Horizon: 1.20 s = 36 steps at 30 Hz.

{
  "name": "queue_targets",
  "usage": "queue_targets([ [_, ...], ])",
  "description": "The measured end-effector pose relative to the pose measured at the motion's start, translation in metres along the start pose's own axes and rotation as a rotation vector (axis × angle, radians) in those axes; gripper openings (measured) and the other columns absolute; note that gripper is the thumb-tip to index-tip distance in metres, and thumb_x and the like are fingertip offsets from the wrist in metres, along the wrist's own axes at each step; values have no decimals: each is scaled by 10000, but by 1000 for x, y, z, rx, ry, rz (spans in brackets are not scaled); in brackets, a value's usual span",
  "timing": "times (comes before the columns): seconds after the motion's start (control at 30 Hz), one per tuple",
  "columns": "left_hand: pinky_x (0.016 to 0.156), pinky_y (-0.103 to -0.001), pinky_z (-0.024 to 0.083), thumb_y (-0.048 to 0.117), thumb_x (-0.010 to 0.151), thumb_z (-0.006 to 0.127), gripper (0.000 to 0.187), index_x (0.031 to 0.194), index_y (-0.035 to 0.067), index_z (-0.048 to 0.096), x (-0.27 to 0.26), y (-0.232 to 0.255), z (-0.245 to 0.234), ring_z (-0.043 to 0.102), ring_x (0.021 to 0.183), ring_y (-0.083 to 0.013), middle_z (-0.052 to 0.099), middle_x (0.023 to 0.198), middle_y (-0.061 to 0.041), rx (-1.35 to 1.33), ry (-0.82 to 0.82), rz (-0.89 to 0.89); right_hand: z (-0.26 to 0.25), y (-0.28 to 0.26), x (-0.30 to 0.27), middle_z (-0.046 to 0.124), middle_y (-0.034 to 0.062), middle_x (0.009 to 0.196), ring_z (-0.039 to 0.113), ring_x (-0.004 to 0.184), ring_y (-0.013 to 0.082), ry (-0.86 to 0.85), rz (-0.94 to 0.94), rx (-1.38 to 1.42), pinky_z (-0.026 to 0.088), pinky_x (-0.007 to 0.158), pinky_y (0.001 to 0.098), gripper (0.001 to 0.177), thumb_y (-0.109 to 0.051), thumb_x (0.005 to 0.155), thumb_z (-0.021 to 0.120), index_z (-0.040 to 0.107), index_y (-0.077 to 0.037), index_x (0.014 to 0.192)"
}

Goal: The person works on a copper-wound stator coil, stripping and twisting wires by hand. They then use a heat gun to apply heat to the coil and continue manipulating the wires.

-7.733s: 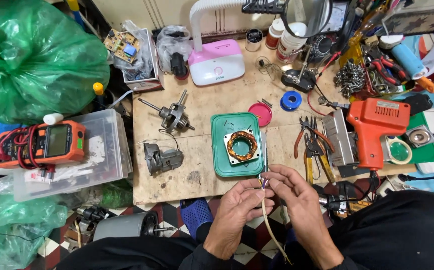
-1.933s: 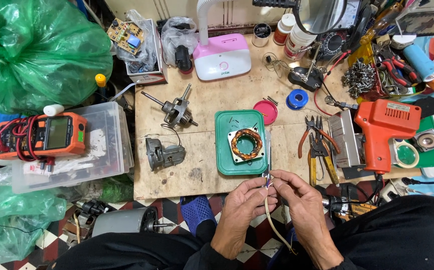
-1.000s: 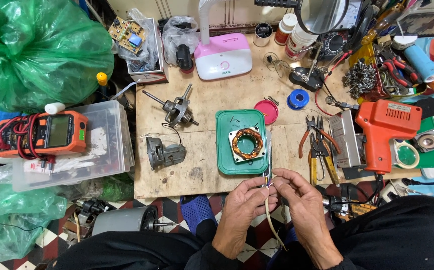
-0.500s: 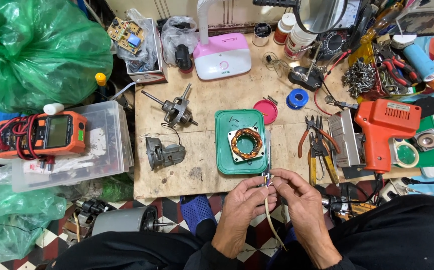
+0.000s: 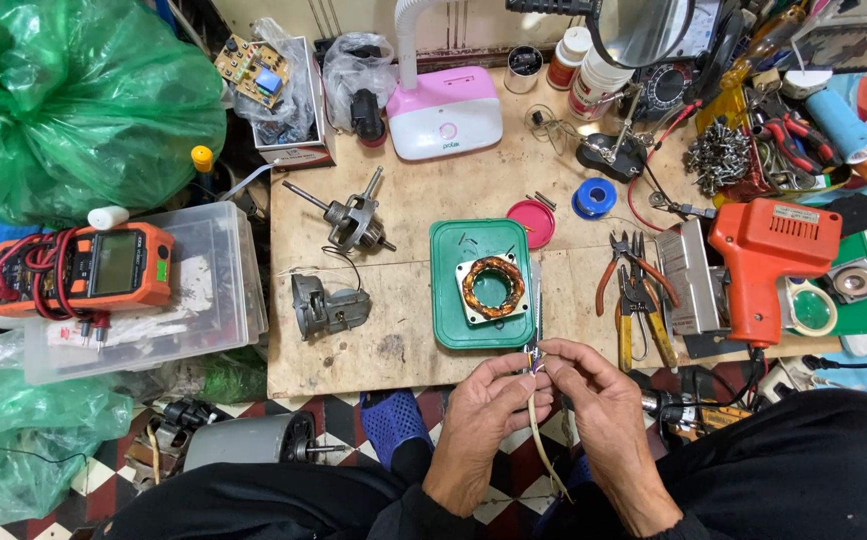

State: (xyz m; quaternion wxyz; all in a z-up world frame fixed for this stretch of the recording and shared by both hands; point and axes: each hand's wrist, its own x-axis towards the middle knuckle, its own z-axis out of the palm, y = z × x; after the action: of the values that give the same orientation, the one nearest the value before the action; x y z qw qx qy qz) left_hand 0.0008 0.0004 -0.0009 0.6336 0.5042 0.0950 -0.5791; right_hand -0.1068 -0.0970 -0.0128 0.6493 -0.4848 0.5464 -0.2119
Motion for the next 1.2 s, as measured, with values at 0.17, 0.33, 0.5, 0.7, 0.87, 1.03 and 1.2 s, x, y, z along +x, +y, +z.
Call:
queue_targets([
  [0.17,948,-376,696,119,989,766,400,1363,-14,724,-3,3,2,800,986,-245,825,1117,-208,4,14,-8,0,1,0,863,126,1123,745,1009,193,-2,-7,-3,595,927,305,255,4,989,751,881,-7,1208],
  [0.33,924,-374,697,100,991,769,381,1349,-19,718,3,-3,-1,802,971,-249,825,1114,-215,-16,13,-8,0,-1,-2,855,131,1088,731,954,202,-6,5,2,614,878,330,262,1,1002,741,884,-15,1222],
  [0.5,951,-384,695,118,990,761,391,1356,-12,715,-1,1,0,804,1015,-258,824,1138,-219,0,10,-9,-1,2,0,861,129,1105,731,963,195,-7,-11,5,604,879,317,256,3,994,752,882,-7,1214],
  [0.7,948,-383,697,125,988,766,373,1332,-7,707,-3,2,1,802,1006,-257,822,1131,-217,2,11,-6,0,1,-1,863,127,1112,738,978,194,-9,-21,2,602,900,313,253,5,992,748,881,1,1207],
  [0.87,946,-385,697,128,989,768,366,1325,-5,706,-2,1,0,800,1000,-258,821,1132,-216,1,11,-8,0,1,0,858,134,1082,725,932,194,4,-4,12,593,850,310,250,9,988,758,880,3,1207],
  [1.03,939,-389,700,123,983,769,371,1320,-15,696,0,-1,0,799,1006,-264,813,1139,-225,-9,13,-7,2,-4,-3,854,141,1095,722,947,209,4,34,10,595,859,332,258,-3,993,756,878,3,1220],
  [1.2,938,-381,695,127,987,772,363,1317,-6,702,-3,2,1,791,986,-248,810,1117,-204,-6,12,-10,0,0,-1,852,124,1090,719,956,193,0,0,-13,591,880,318,262,-8,992,757,882,-10,1223],
])
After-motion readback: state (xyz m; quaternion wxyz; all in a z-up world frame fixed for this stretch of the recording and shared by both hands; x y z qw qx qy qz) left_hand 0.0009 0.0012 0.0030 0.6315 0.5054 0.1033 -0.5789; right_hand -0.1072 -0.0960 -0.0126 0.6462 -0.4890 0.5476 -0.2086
